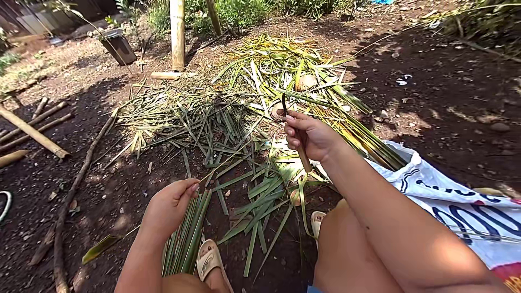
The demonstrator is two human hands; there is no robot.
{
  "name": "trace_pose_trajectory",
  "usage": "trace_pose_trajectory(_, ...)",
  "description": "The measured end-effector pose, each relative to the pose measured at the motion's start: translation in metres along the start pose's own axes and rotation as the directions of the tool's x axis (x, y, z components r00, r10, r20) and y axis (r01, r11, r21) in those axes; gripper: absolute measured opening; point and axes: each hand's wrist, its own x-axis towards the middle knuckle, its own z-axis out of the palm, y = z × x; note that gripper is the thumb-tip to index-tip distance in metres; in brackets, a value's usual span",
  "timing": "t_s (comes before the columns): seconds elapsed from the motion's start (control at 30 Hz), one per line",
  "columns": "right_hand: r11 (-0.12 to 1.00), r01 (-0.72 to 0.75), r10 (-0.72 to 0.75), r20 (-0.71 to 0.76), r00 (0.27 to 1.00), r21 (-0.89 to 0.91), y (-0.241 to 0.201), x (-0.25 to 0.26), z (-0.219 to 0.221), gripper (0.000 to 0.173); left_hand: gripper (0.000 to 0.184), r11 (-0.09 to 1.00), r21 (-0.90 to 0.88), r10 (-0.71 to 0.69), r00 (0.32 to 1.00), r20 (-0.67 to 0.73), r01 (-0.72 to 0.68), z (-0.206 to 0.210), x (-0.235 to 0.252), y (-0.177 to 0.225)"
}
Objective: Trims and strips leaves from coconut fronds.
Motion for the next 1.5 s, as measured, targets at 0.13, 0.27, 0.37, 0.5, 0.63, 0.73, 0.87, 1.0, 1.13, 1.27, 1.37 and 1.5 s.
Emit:
trace_pose_trajectory(0.13, 0.999, 0.036, -0.034, -0.069, 0.997, 0.034, -0.007, 0.005, -0.022, 0.025, 0.031, 0.994, -0.073, -0.079, 0.995, 0.052, 0.083, -0.016, -0.004, -0.013)
trace_pose_trajectory(0.27, 0.995, 0.044, -0.031, -0.142, 0.989, 0.091, -0.022, 0.006, -0.031, 0.025, 0.029, 0.985, -0.079, -0.142, 0.983, 0.117, 0.152, -0.036, -0.008, -0.029)
trace_pose_trajectory(0.37, 0.987, 0.087, -0.061, -0.187, 0.981, 0.132, -0.027, 0.007, -0.042, 0.025, 0.03, 0.975, -0.053, -0.208, 0.968, 0.143, 0.217, -0.054, -0.016, -0.05)
trace_pose_trajectory(0.5, 0.982, 0.104, -0.068, -0.22, 0.973, 0.157, -0.027, 0.009, -0.048, 0.024, 0.028, 0.932, -0.17, -0.267, 0.924, 0.274, 0.319, -0.065, -0.024, -0.07)
trace_pose_trajectory(0.63, 0.986, 0.07, -0.035, -0.223, 0.974, 0.154, -0.019, 0.01, -0.031, 0.023, 0.036, 0.873, -0.274, -0.258, 0.859, 0.442, 0.403, -0.034, 0.002, -0.032)
trace_pose_trajectory(0.73, 0.99, 0.042, -0.017, -0.185, 0.983, 0.133, -0.01, 0.011, -0.015, 0.023, 0.029, 0.876, -0.289, -0.248, 0.875, 0.417, 0.386, -0.001, 0.03, 0.019)
trace_pose_trajectory(0.87, 0.99, 0.042, -0.025, -0.119, 0.993, 0.136, 0.003, 0.01, -0.006, 0.022, 0.025, 0.896, -0.33, -0.196, 0.932, 0.304, 0.296, 0.035, 0.045, 0.06)
trace_pose_trajectory(1.0, 0.988, 0.033, -0.011, -0.146, 0.989, 0.149, 0.0, 0.007, -0.009, 0.023, 0.029, 0.843, -0.403, -0.195, 0.9, 0.389, 0.357, 0.044, 0.041, 0.071)
trace_pose_trajectory(1.13, 0.989, -0.005, 0.032, -0.178, 0.984, 0.15, -0.007, 0.006, -0.008, 0.024, 0.043, 0.859, -0.346, -0.203, 0.871, 0.447, 0.378, 0.066, 0.035, 0.078)
trace_pose_trajectory(1.27, 0.993, 0.008, 0.009, -0.139, 0.99, 0.12, -0.003, 0.005, -0.004, 0.023, 0.061, 0.804, -0.414, -0.231, 0.866, 0.444, 0.427, 0.103, 0.032, 0.084)
trace_pose_trajectory(1.37, 0.995, 0.044, -0.033, -0.121, 0.992, 0.088, 0.004, 0.0, 0.0, 0.023, 0.058, 0.718, -0.532, -0.177, 0.857, 0.485, 0.449, 0.121, 0.03, 0.093)
trace_pose_trajectory(1.5, 0.99, 0.069, -0.055, -0.12, 0.991, 0.12, 0.003, -0.002, 0.002, 0.023, 0.027, 0.635, -0.645, -0.196, 0.897, 0.396, 0.424, 0.13, 0.028, 0.109)
